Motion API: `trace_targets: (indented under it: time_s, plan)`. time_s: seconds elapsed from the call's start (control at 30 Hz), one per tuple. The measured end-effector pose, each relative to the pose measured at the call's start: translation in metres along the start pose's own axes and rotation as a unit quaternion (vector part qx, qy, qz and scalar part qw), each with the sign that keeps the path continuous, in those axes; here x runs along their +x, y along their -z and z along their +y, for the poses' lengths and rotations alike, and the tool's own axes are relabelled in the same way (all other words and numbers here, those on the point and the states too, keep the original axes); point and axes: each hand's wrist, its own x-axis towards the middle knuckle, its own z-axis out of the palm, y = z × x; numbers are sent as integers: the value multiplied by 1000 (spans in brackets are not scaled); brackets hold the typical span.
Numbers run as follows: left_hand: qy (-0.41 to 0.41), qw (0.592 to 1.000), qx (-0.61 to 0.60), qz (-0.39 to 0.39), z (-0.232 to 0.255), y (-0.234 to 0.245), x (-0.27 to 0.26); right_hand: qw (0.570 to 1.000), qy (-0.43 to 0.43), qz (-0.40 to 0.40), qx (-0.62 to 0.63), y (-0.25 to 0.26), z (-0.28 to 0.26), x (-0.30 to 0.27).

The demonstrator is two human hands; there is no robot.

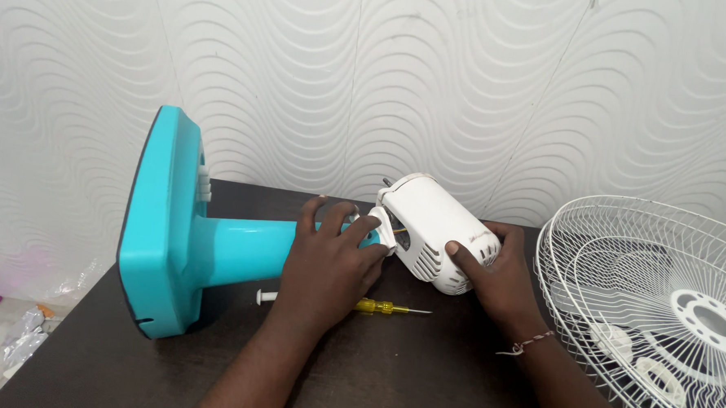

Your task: The person aligns and secures the white fan motor housing to the turquoise neck and base of an electric fan. They rotate the assembly to check fit and tighten the connection by hand, then pick up a yellow screwdriver to fasten the joint.

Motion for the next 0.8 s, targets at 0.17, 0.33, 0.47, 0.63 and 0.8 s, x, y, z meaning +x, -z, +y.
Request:
trace_targets:
  time_s: [0.17, 0.33, 0.47, 0.63, 0.8]
  plan:
    - [-15, 1000, -10, -1, -3, 1, -1, 1000, 9, 7, -7, -2, -1, -4]
    - [-9, 1000, -17, 9, -5, 1, -1, 1000, -6, 3, 1, 1, 5, -2]
    - [-7, 1000, -29, -2, -7, 2, -3, 990, -70, -32, 115, 12, 14, 2]
    - [-21, 999, -26, -2, -9, 2, -2, 988, -53, -43, 139, 13, 18, 0]
    - [-14, 999, -43, 4, -10, 6, -1, 986, -86, -29, 142, 12, 21, 1]
